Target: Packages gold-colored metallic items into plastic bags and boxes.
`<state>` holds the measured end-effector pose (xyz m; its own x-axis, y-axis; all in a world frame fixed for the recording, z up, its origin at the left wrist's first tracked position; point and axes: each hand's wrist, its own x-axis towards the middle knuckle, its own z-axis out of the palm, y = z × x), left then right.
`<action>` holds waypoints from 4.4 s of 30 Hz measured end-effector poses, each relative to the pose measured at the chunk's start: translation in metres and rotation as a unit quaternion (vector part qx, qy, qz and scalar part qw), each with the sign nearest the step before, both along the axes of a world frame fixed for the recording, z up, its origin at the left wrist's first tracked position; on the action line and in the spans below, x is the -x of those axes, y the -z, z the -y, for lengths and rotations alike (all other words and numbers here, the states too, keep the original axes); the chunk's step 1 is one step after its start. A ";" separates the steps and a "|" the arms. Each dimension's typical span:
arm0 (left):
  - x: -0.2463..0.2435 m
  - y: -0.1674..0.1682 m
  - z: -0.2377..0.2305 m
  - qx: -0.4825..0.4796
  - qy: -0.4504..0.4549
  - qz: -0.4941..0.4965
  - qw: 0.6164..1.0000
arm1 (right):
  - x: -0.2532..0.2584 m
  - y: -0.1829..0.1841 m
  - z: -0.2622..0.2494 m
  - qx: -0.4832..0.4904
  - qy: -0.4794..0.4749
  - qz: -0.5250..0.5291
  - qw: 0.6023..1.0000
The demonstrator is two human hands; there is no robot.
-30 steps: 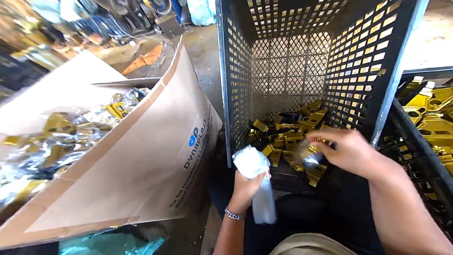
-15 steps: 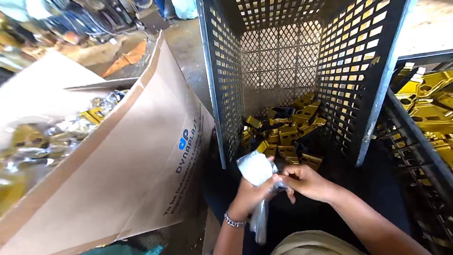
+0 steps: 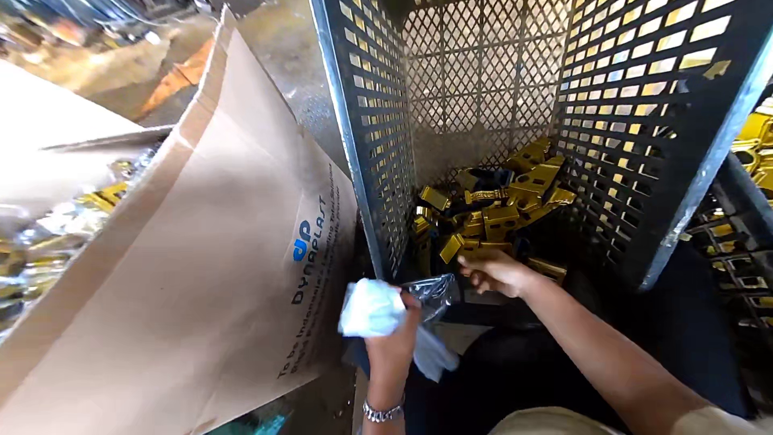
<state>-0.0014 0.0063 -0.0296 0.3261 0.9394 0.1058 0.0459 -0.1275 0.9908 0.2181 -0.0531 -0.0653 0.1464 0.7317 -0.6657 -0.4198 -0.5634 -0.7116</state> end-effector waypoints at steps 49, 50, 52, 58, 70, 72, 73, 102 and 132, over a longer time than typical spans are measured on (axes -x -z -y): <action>-0.062 -0.049 0.061 -0.026 0.158 0.135 0.978 | 0.018 -0.067 0.081 -0.323 0.053 0.199 0.924; -0.058 -0.051 0.059 -0.009 0.169 0.122 0.978 | 0.018 -0.060 0.082 -0.331 0.062 0.259 0.905; -0.047 -0.047 0.055 0.000 0.191 0.095 0.977 | 0.005 -0.047 0.082 -0.336 0.052 0.475 0.812; 0.010 -0.056 0.035 0.195 0.104 0.017 0.975 | -0.037 -0.128 0.069 -0.172 -0.215 0.645 0.713; -0.046 -0.069 0.065 -0.184 0.248 -0.207 0.928 | 0.043 -0.103 0.029 -0.399 -0.144 0.491 0.761; -0.062 -0.045 0.058 -0.193 0.217 -0.137 0.947 | 0.033 -0.089 0.031 -0.373 -0.104 0.496 0.777; -0.067 -0.040 0.050 -0.204 0.217 -0.148 0.943 | 0.037 -0.083 0.035 -0.385 -0.084 0.529 0.751; -0.076 -0.112 -0.109 -0.200 0.022 -0.015 0.980 | -0.006 0.048 0.106 0.063 -0.417 0.483 0.767; -0.104 -0.041 -0.123 -0.295 0.069 -0.140 0.943 | -0.021 -0.003 -0.058 -0.134 -0.454 0.510 0.718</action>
<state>0.1026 0.1294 0.0110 0.5340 0.6903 0.4882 0.2376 -0.6767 0.6969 0.2387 0.0049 -0.0623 -0.1604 0.9156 -0.3687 0.8507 -0.0612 -0.5221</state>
